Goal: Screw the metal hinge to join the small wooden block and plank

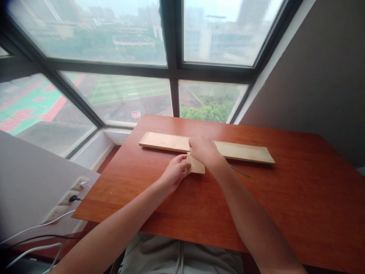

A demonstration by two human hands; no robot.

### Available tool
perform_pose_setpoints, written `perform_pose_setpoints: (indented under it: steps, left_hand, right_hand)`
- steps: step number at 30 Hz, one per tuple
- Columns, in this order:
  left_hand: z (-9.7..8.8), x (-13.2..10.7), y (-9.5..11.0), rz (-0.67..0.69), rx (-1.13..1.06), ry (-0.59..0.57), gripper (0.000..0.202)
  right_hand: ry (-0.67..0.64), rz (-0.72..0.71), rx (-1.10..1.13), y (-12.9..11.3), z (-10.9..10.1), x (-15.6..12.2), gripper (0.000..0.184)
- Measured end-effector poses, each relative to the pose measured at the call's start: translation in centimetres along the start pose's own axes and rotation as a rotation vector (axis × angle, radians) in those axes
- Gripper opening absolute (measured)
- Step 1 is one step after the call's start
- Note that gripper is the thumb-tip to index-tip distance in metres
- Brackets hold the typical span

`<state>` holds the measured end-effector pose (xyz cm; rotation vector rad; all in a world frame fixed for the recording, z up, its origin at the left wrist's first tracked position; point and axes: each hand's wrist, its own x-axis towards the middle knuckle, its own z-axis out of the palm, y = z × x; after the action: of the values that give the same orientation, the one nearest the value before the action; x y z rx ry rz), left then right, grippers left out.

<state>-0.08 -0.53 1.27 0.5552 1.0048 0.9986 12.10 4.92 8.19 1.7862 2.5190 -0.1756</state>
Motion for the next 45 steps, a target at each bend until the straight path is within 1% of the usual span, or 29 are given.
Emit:
perform_pose_setpoints:
  steps: [8, 18, 22, 25, 28, 31, 36, 45]
  left_hand:
    - [0.02, -0.03, 0.15, -0.002, -0.001, -0.005, 0.031]
    - [0.09, -0.13, 0.21, -0.008, -0.028, -0.026, 0.033]
    - [0.07, -0.06, 0.16, -0.006, -0.033, -0.021, 0.033]
    - [0.03, 0.01, 0.08, -0.008, -0.025, -0.020, 0.032]
    - [0.04, -0.02, 0.13, -0.013, -0.015, 0.000, 0.031]
    - [0.12, -0.18, 0.32, -0.013, -0.012, 0.013, 0.030]
    - [0.34, -0.49, 0.64, -0.016, -0.004, -0.003, 0.028]
    - [0.32, -0.39, 0.62, -0.016, -0.005, 0.003, 0.031]
  right_hand:
    - [-0.003, -0.063, 0.049, 0.15, 0.10, -0.32, 0.027]
    - [-0.005, -0.075, 0.057, -0.08, 0.08, -0.40, 0.024]
    - [-0.021, -0.041, 0.036, -0.35, -0.22, -0.45, 0.029]
    - [-0.072, 0.014, 0.004, -0.55, -0.35, -0.40, 0.024]
    - [-0.107, 0.053, -0.027, -0.66, -0.24, -0.23, 0.026]
    - [-0.096, 0.046, -0.038, -0.70, 0.02, -0.04, 0.025]
    - [-0.050, -0.005, -0.025, -0.78, 0.32, 0.03, 0.021]
    - [-0.026, -0.059, -0.016, -0.68, 0.03, -0.48, 0.016]
